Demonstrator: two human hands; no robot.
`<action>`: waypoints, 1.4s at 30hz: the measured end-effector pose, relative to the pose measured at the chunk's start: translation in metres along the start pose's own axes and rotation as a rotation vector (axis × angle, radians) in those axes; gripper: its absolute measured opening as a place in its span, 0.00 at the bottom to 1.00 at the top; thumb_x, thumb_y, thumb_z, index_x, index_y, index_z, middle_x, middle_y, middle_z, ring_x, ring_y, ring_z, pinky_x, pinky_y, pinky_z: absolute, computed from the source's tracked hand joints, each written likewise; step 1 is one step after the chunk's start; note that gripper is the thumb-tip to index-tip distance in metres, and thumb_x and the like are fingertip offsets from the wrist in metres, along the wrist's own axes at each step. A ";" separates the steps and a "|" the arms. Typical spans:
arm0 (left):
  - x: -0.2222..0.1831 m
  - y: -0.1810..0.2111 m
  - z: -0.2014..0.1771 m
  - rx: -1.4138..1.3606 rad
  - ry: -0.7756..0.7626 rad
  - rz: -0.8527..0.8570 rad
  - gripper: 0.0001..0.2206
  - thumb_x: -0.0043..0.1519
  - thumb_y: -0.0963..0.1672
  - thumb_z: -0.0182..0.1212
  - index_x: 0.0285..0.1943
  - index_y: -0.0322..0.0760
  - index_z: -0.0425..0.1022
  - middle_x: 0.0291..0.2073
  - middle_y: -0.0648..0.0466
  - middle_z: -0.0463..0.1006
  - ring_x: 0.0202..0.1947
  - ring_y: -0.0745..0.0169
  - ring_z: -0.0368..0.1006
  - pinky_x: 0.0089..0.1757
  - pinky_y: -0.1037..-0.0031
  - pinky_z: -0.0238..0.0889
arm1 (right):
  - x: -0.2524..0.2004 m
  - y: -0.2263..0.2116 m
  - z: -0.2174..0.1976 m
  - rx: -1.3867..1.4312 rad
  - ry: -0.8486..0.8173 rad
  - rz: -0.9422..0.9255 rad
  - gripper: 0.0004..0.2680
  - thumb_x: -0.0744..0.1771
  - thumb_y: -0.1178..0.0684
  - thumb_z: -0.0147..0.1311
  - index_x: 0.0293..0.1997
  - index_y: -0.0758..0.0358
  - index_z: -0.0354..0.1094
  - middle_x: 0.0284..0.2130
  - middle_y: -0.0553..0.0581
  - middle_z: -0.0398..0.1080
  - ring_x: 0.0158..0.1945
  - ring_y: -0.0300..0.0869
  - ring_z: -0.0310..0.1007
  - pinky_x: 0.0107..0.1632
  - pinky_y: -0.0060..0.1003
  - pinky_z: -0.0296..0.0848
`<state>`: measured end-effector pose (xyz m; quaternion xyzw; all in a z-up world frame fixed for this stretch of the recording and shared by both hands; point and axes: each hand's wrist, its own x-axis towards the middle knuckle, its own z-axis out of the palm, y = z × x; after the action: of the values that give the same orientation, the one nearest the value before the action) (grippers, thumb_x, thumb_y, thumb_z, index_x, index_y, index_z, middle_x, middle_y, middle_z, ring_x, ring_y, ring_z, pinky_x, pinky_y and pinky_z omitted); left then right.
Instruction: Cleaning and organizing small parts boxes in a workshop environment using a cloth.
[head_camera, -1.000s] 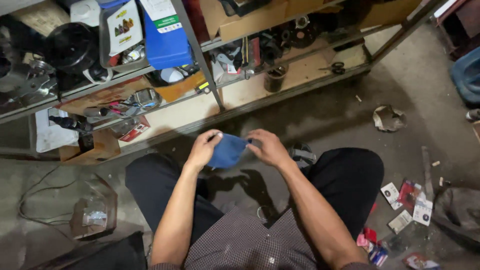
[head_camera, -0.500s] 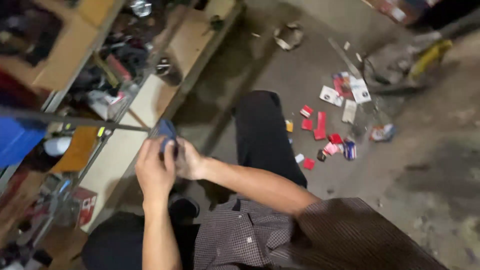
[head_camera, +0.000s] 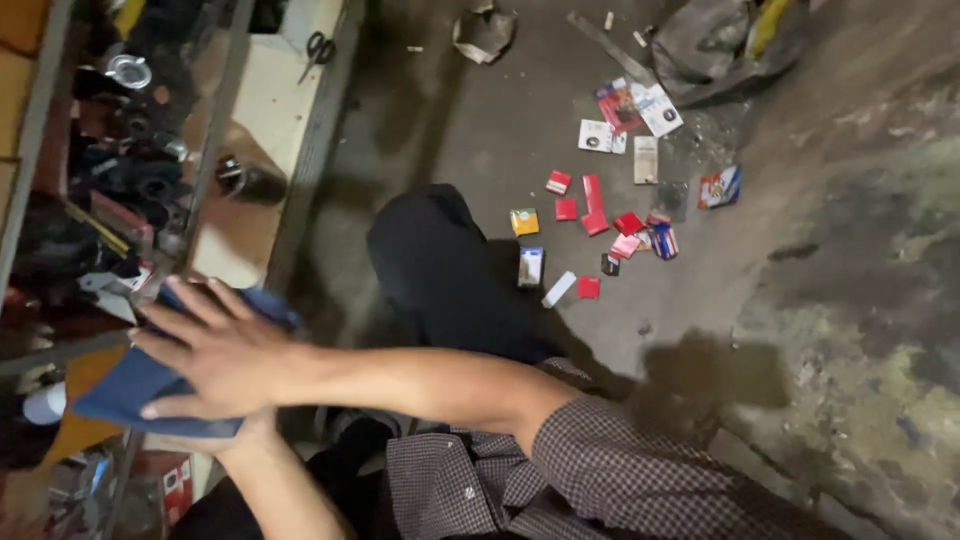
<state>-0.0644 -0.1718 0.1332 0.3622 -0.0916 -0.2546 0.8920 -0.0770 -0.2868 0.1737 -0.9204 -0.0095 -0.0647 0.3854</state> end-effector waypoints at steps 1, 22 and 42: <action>0.004 -0.003 -0.003 0.004 -0.006 -0.017 0.34 0.60 0.59 0.51 0.75 0.44 0.66 0.74 0.53 0.67 0.76 0.48 0.56 0.73 0.52 0.45 | -0.007 -0.003 -0.010 0.004 0.009 0.016 0.30 0.67 0.28 0.51 0.75 0.50 0.47 0.74 0.61 0.41 0.78 0.61 0.31 0.73 0.63 0.38; -0.079 0.016 -0.204 0.058 0.341 -0.013 0.28 0.71 0.58 0.56 0.75 0.45 0.67 0.74 0.60 0.64 0.76 0.60 0.56 0.78 0.59 0.43 | -0.315 0.376 0.096 -0.147 -0.275 1.084 0.39 0.58 0.49 0.69 0.76 0.51 0.44 0.74 0.59 0.44 0.74 0.58 0.45 0.68 0.53 0.57; -0.045 -0.009 -0.087 -0.095 0.539 -0.078 0.32 0.65 0.61 0.43 0.73 0.47 0.66 0.72 0.55 0.66 0.72 0.44 0.59 0.68 0.43 0.45 | -0.303 0.431 0.047 0.710 0.712 0.561 0.20 0.66 0.51 0.65 0.64 0.64 0.65 0.54 0.53 0.75 0.58 0.42 0.76 0.63 0.40 0.74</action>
<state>-0.0762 -0.1013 0.0648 0.3779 0.1749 -0.1871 0.8897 -0.3430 -0.5468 -0.2022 -0.6235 0.3445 -0.2587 0.6525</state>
